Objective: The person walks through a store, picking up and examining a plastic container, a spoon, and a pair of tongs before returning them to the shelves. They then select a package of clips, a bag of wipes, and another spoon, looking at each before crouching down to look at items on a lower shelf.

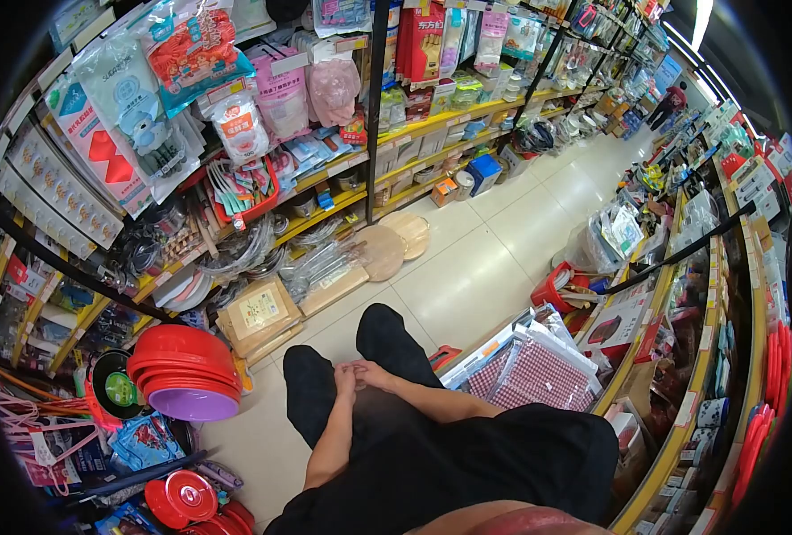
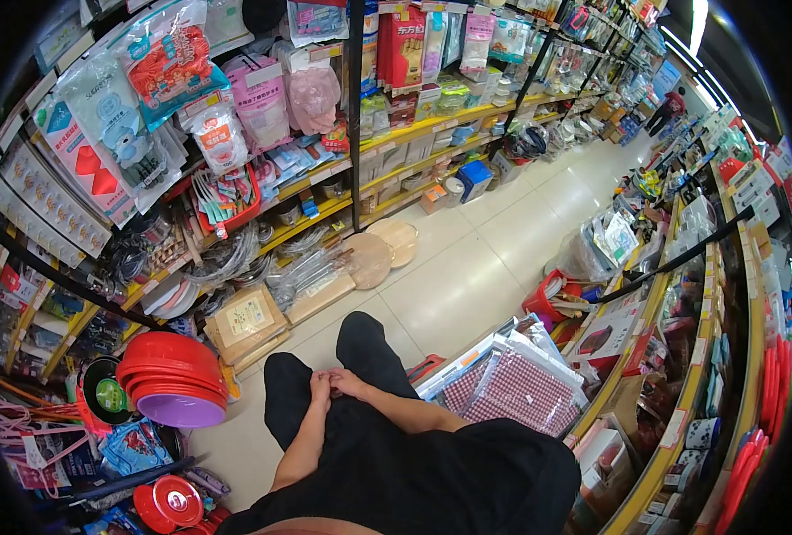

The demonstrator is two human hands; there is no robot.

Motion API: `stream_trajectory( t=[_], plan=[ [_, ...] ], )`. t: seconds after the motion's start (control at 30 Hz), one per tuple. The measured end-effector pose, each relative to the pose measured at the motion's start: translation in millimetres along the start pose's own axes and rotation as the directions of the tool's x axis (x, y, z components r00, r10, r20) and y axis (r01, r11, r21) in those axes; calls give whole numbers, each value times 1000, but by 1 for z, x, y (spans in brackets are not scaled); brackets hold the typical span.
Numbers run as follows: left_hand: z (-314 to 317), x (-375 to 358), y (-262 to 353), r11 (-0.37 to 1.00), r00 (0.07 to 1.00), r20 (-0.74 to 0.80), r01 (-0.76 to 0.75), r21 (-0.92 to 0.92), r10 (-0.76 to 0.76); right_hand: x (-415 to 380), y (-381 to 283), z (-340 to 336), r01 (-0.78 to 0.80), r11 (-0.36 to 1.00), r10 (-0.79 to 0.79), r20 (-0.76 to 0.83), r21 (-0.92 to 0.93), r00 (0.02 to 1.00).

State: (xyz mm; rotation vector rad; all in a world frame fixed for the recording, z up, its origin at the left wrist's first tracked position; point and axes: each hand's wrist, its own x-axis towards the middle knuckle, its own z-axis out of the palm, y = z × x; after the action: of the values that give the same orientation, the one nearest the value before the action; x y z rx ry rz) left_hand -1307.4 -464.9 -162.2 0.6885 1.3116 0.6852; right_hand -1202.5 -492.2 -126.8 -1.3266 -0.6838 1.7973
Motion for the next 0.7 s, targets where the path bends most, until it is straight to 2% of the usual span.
stream_trajectory(
  t=[0.13, 0.7],
  plan=[
    [-4, 10, -12, 999, 1000, -12, -16, 46, 17, -4, -7, 0, -62, 998, 62, 14, -19, 998],
    [-10, 23, -26, 996, 999, -42, -7, 90, 11, -6, -10, 2, -37, 998, 38, 9, -50, 999]
  ],
)
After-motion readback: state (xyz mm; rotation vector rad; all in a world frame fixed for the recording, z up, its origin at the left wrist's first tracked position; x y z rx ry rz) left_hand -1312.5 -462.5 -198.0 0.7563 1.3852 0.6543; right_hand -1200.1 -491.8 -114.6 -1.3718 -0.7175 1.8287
